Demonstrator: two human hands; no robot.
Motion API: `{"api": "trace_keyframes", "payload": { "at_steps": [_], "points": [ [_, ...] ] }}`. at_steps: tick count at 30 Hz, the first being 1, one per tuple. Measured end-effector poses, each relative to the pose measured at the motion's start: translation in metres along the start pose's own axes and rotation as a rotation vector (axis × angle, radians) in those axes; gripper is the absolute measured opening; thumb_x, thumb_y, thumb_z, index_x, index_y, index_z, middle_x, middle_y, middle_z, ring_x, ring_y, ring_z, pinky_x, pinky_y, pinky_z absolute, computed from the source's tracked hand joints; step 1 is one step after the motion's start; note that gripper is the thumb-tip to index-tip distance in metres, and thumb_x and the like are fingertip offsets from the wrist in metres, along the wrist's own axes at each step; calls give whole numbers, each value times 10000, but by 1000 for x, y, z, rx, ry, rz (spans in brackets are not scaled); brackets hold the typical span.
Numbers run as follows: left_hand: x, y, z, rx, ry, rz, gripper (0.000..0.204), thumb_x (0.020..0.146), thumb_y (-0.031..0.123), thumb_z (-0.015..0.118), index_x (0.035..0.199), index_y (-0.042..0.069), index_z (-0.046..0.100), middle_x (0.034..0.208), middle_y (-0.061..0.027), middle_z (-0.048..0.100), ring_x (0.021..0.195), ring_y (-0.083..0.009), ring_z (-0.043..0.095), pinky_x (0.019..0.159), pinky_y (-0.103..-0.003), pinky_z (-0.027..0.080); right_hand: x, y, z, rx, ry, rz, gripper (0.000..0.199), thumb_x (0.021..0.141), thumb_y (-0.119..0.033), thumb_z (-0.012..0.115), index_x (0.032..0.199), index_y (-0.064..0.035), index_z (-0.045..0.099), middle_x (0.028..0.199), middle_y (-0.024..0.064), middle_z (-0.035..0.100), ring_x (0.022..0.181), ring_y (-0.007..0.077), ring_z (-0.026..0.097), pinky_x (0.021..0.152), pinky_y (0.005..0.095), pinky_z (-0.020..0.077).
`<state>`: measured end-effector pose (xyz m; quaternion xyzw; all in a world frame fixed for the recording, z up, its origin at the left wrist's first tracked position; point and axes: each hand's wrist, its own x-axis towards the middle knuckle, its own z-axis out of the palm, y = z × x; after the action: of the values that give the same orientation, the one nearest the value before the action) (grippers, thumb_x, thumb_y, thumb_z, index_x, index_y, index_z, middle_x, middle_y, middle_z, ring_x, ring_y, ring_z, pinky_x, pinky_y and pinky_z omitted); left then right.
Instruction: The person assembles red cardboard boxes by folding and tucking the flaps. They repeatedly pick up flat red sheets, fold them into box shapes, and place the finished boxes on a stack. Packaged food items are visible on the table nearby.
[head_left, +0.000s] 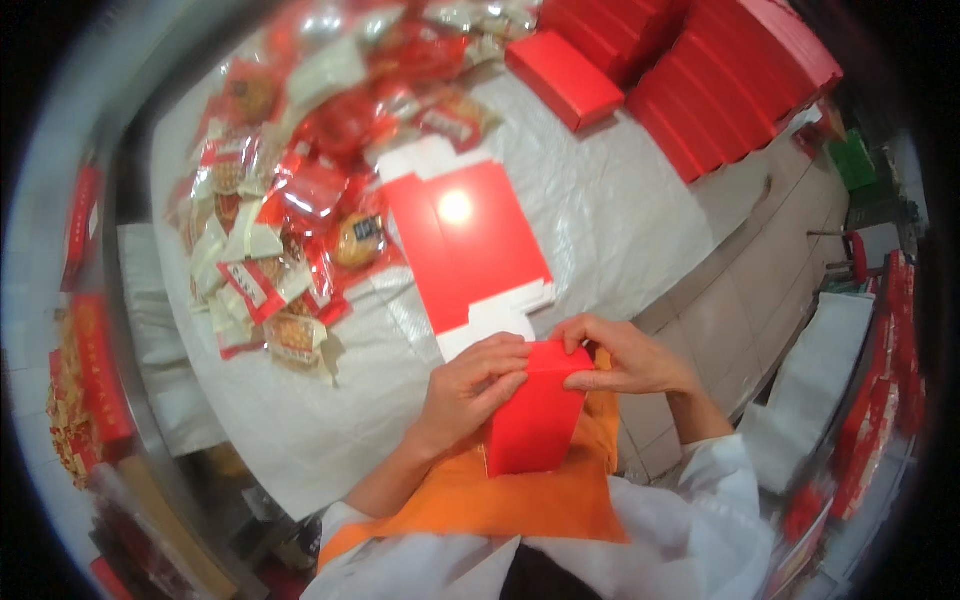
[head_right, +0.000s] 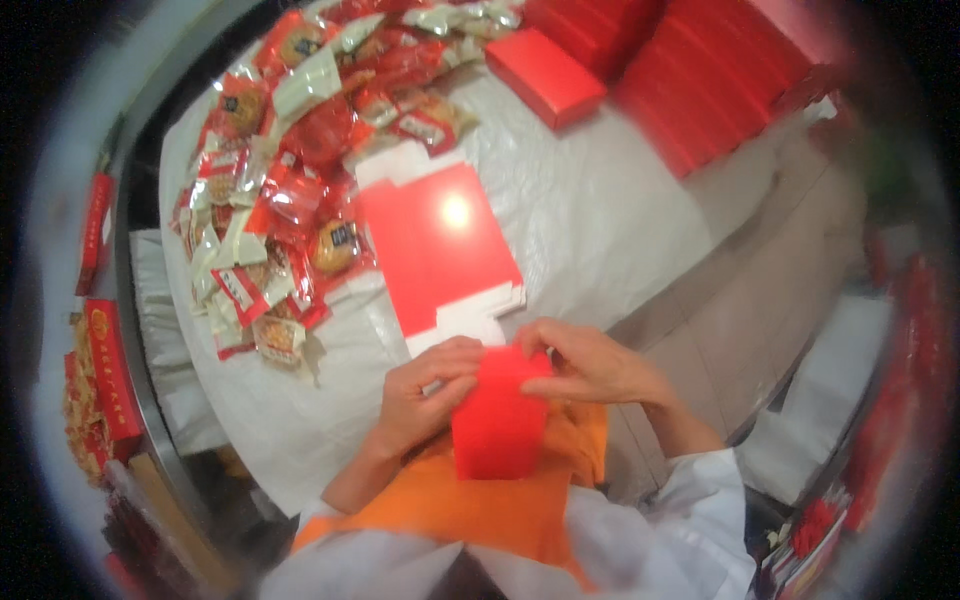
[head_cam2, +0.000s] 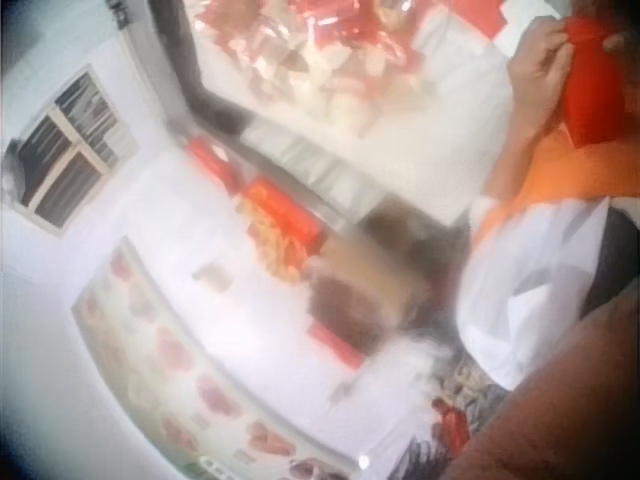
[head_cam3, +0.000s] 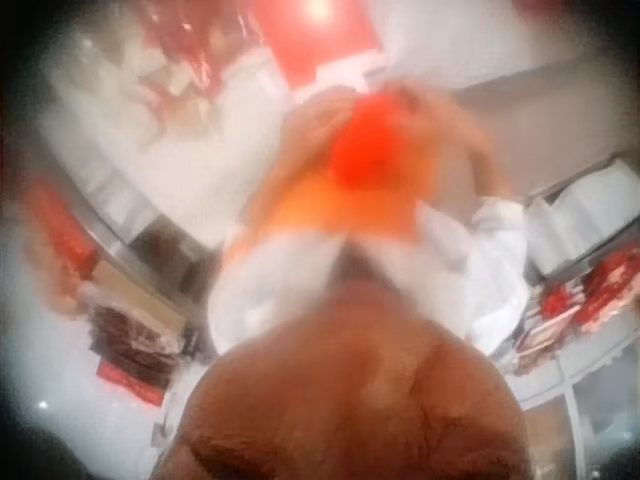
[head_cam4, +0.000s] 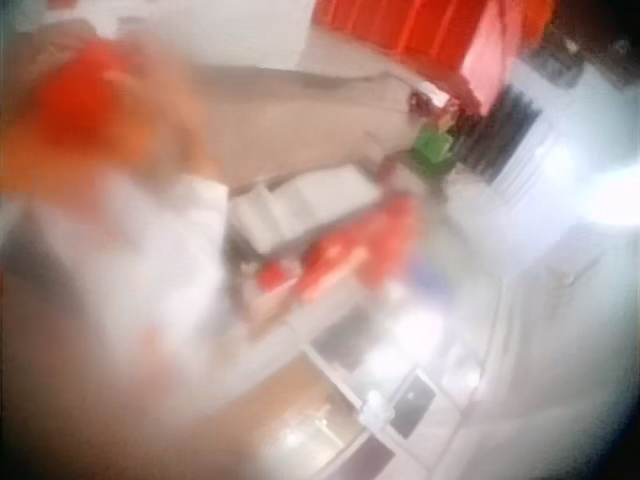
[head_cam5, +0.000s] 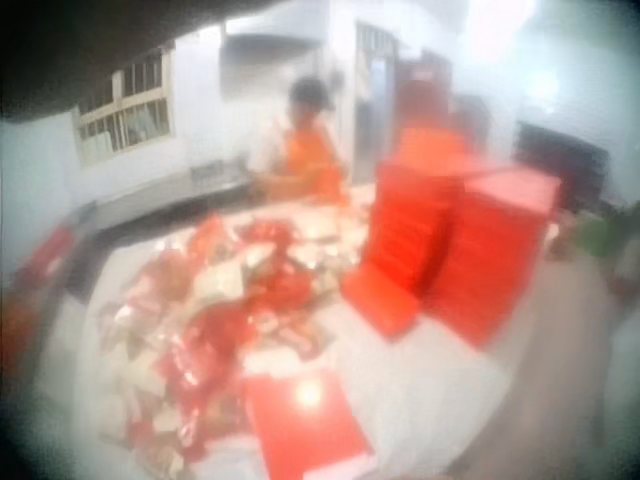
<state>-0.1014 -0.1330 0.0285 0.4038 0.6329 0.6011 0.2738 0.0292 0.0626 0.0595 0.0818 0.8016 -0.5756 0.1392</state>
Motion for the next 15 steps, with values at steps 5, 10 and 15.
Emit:
{"api": "trace_keyframes", "payload": {
  "at_steps": [5,10,15],
  "points": [
    [24,11,-23,-121,444,-17,127,833,40,532,927,-10,601,1039,-94,591,957,-170,550,854,-292,423,26,-6,-65,248,321,-72,298,782,-185,641,1013,-57,503,976,10,525,887,107,514,741,237,450],
    [15,-2,-46,-285,681,-175,151,870,56,449,923,-17,570,973,-96,589,909,-165,554,804,-298,453,67,7,-127,908,804,-224,280,834,-179,583,1065,-47,496,978,46,534,928,140,520,771,288,474],
    [0,-16,-38,-344,661,-309,155,877,67,447,933,-18,564,940,-87,588,862,-150,555,758,-286,461,150,67,-161,1240,950,-127,363,825,-197,594,1120,-43,449,1106,104,460,970,217,486,765,369,517]
  ]
}}
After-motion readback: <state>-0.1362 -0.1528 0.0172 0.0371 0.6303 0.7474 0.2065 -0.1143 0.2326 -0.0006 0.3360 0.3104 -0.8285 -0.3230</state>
